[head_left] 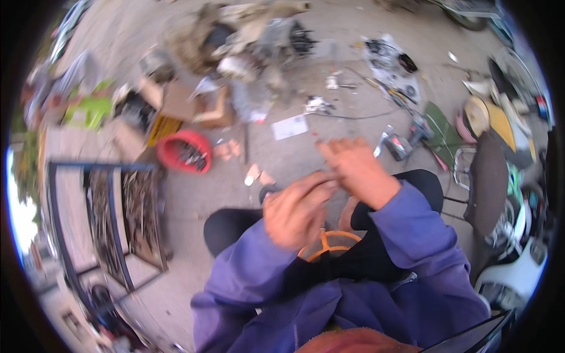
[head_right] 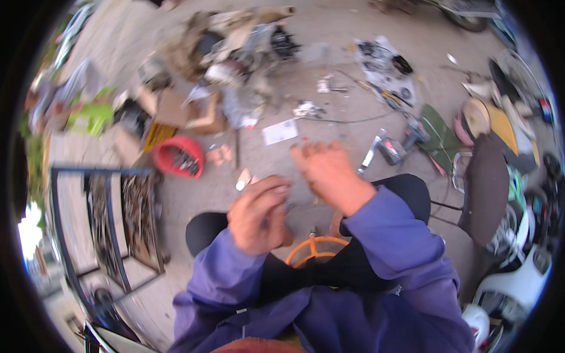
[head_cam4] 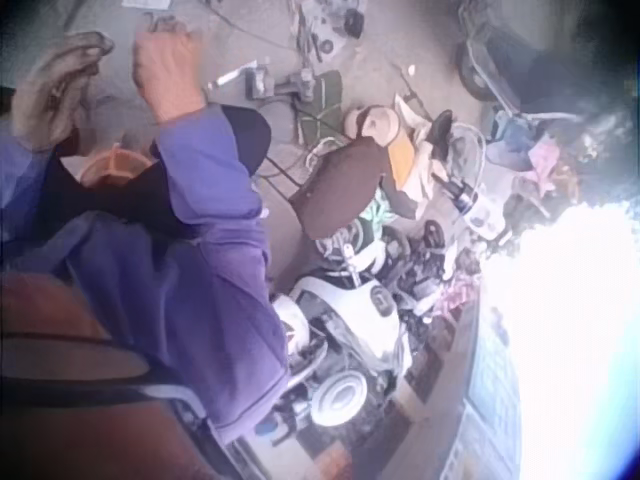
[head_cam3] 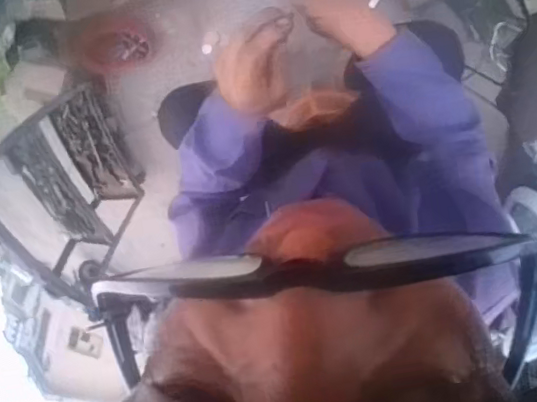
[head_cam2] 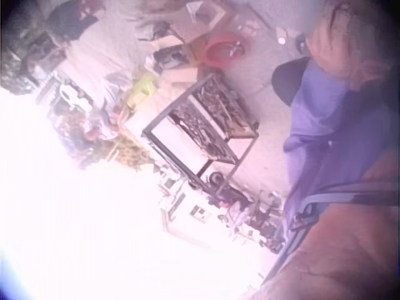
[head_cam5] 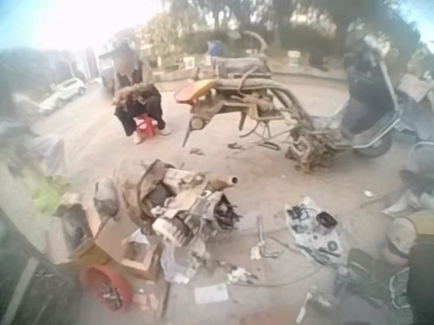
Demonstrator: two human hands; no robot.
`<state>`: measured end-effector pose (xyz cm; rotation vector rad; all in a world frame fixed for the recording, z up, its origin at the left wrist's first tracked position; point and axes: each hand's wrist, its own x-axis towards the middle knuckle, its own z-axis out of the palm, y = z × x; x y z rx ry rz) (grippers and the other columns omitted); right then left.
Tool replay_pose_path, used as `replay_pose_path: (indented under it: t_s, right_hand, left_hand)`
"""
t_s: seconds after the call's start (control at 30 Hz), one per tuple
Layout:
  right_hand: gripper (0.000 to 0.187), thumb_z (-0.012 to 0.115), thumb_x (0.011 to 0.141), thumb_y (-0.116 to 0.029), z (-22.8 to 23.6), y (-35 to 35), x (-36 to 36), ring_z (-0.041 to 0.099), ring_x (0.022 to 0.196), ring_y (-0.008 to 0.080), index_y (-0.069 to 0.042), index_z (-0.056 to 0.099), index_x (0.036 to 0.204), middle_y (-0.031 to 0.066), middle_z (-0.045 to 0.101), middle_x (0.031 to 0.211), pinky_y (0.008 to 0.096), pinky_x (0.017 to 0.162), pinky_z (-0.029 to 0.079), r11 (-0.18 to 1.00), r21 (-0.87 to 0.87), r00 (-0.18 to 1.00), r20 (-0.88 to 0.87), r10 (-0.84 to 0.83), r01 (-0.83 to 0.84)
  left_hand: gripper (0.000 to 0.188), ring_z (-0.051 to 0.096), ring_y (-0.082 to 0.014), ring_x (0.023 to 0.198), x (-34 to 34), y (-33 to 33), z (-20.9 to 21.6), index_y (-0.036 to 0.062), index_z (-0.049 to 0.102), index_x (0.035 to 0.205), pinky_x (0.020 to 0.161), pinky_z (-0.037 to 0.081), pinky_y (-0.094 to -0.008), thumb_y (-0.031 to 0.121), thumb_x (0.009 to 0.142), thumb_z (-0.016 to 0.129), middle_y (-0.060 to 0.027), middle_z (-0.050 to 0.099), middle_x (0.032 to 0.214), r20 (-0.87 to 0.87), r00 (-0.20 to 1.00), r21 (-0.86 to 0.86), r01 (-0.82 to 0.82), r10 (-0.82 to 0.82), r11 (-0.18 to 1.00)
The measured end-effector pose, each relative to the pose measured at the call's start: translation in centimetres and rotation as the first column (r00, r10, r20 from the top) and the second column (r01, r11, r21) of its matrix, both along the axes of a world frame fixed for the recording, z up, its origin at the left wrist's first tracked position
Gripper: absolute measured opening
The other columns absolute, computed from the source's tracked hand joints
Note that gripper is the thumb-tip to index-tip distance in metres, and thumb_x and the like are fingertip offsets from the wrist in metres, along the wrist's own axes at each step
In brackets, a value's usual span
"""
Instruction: The person assembles a small engine by hand, installing a gasket and cylinder head, then tightening bolts with a wrench. The person handles engine parts and tools on the ground in an outdoor workshop.
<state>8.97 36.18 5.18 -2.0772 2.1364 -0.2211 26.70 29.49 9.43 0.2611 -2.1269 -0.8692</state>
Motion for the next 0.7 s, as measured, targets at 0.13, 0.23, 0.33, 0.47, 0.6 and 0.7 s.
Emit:
replay_pose_path:
  t_s: [0.13, 0.23, 0.33, 0.47, 0.6, 0.7]
  right_hand:
    - [0.035, 0.068, 0.078, -0.020, -3.0, -0.6, 0.1, 0.067, 0.094, 0.0262, -0.010, 0.061, 0.111, 0.0090, 0.067, 0.102, 0.0446, 0.078, 0.046, 0.988, 0.153, 0.996, 0.076, -0.035, 0.023]
    - [0.027, 0.066, 0.083, -0.029, -3.6, -0.3, 1.3, 0.066, 0.092, 0.0256, -0.011, 0.065, 0.103, 0.0081, 0.068, 0.097, 0.0451, 0.079, 0.044, 0.959, 0.282, 0.980, 0.187, -0.061, 0.005]
    - [0.027, 0.062, 0.090, -0.037, -3.6, 0.3, 2.0, 0.066, 0.092, 0.0259, -0.011, 0.069, 0.097, 0.0078, 0.069, 0.095, 0.0461, 0.080, 0.043, 0.933, 0.347, 0.938, 0.282, -0.203, 0.097]
    - [0.034, 0.057, 0.095, -0.043, -2.0, 0.3, 1.7, 0.067, 0.087, 0.0276, -0.013, 0.072, 0.095, 0.0073, 0.070, 0.094, 0.0477, 0.080, 0.043, 0.895, 0.405, 0.951, 0.157, -0.266, 0.184]
    - [0.028, 0.054, 0.096, -0.035, -2.8, 1.6, 3.3, 0.067, 0.082, 0.0261, -0.013, 0.073, 0.095, 0.0082, 0.070, 0.088, 0.0465, 0.073, 0.044, 0.821, 0.546, 0.919, 0.213, -0.331, 0.169]
    - [0.021, 0.055, 0.093, -0.026, -1.9, 2.2, 4.3, 0.069, 0.082, 0.0255, -0.017, 0.073, 0.097, 0.0072, 0.070, 0.084, 0.0465, 0.072, 0.043, 0.846, 0.478, 0.875, 0.275, -0.398, 0.235]
  left_hand:
    - [0.028, 0.069, -0.0229, 0.083, -3.0, -3.6, -1.4, -0.0019, 0.054, 0.117, 0.067, 0.058, -0.0304, -0.012, 0.091, 0.055, -0.0258, 0.065, 0.111, 0.068, 0.998, 0.076, -0.023, 0.018, 0.997]
    - [0.029, 0.066, -0.0202, 0.080, -4.7, -5.5, -3.0, -0.0009, 0.052, 0.120, 0.065, 0.056, -0.0279, -0.010, 0.093, 0.052, -0.0245, 0.063, 0.112, 0.151, 0.989, 0.222, -0.037, 0.004, 0.974]
    - [0.029, 0.064, -0.0181, 0.081, -6.5, -6.1, -4.3, 0.0008, 0.051, 0.124, 0.063, 0.053, -0.0251, -0.007, 0.096, 0.049, -0.0229, 0.059, 0.119, 0.167, 0.986, 0.396, -0.062, -0.005, 0.916]
    - [0.030, 0.062, -0.0163, 0.084, -8.2, -6.2, -4.2, 0.0033, 0.051, 0.130, 0.063, 0.052, -0.0237, -0.001, 0.100, 0.047, -0.0198, 0.057, 0.125, 0.238, 0.971, 0.569, -0.172, 0.040, 0.804]
    - [0.033, 0.060, -0.0142, 0.086, -8.5, -5.6, -5.5, 0.0049, 0.050, 0.134, 0.062, 0.051, -0.0226, 0.001, 0.101, 0.045, -0.0172, 0.057, 0.126, 0.278, 0.958, 0.657, -0.243, 0.071, 0.714]
    - [0.033, 0.060, -0.0134, 0.087, -8.5, -5.0, -5.5, 0.0042, 0.050, 0.133, 0.061, 0.052, -0.0228, 0.000, 0.101, 0.043, -0.0161, 0.057, 0.125, 0.371, 0.927, 0.698, -0.321, 0.061, 0.640]
